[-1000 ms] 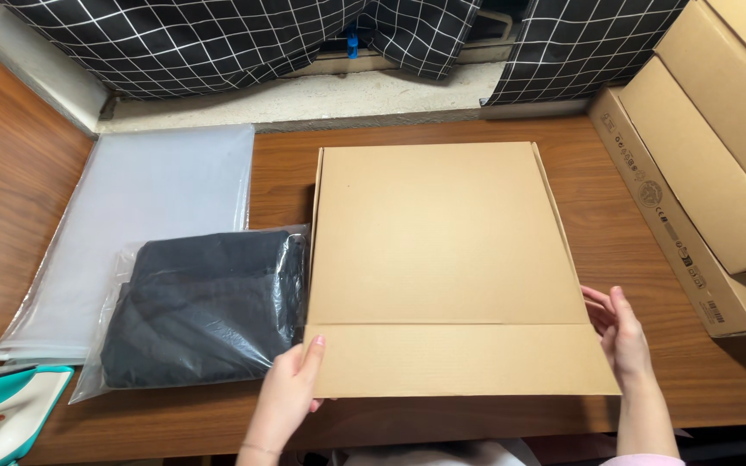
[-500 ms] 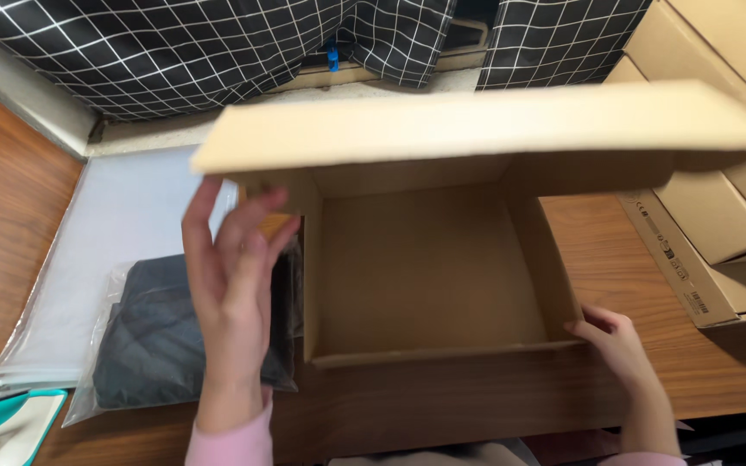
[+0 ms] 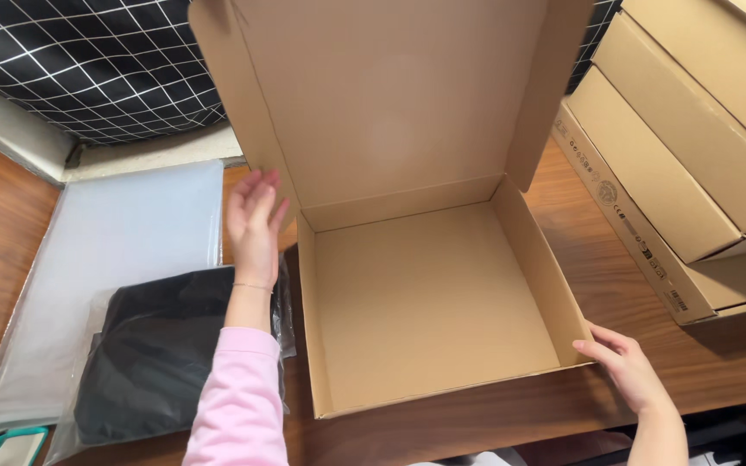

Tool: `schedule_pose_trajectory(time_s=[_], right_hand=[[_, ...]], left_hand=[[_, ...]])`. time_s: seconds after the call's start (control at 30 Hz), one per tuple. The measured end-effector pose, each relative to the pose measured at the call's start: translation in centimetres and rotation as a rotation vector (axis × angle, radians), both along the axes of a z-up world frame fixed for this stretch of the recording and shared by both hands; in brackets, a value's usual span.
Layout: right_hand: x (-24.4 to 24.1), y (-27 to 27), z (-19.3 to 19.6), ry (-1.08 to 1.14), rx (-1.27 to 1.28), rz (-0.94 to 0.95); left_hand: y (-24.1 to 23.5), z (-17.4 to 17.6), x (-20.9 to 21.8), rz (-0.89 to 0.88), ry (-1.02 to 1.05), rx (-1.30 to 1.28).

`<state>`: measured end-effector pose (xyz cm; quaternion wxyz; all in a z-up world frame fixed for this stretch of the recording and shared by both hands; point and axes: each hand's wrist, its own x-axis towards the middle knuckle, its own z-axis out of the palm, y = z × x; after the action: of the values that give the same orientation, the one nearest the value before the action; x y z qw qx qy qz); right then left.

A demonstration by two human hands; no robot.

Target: The person places a packaged item into a cardboard box and closes it. Then, the person takes a pair of light purple shorts from a hanger, lays them on a wooden table, and irons them using a teal and white iron. The person smooths the fabric and irons different sections of the shorts.

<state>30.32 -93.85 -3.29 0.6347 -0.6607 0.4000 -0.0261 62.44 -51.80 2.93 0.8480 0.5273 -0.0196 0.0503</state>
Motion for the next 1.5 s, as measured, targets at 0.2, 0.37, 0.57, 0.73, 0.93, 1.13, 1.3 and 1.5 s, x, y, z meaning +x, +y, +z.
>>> schedule_pose_trajectory(time_s=[0.2, 0.37, 0.57, 0.73, 0.93, 1.13, 1.3, 1.5], right_hand=[[0.3, 0.4, -1.0, -0.069, 0.042, -0.078], [-0.3, -0.8, -6.3, -0.063, -0.151, -0.233], [-0.9, 0.8, -11.6, -0.283, -0.864, -0.394], [0.9, 8.4, -9.0, -0.362, -1.496, -0.372], [8.0, 26.8, -0.9, -0.617, -1.016, -0.216], [14.5, 43.9, 1.1, -0.485, -0.561, 0.258], [17.1, 45.0, -4.0, 0.142, -0.358, 0.189], [18.4, 44.0, -7.1, 0.182, -0.357, 0.158]], left_hand=[[0.8, -4.3, -0.7, -0.049, 0.118, 0.138], [4.4, -6.2, -3.5, -0.078, 0.114, 0.288], [15.7, -6.2, -8.8, -0.046, 0.076, 0.433], [27.9, -7.8, -11.5, 0.128, 0.151, 0.507], [39.6, -14.2, -10.8, 0.4, 0.183, 0.68], [41.5, -20.8, -8.1, 0.272, 0.376, 0.737], [39.7, -14.2, -7.9, -0.096, 0.661, 1.004], [38.6, -12.3, -6.4, -0.198, 0.752, 0.986]])
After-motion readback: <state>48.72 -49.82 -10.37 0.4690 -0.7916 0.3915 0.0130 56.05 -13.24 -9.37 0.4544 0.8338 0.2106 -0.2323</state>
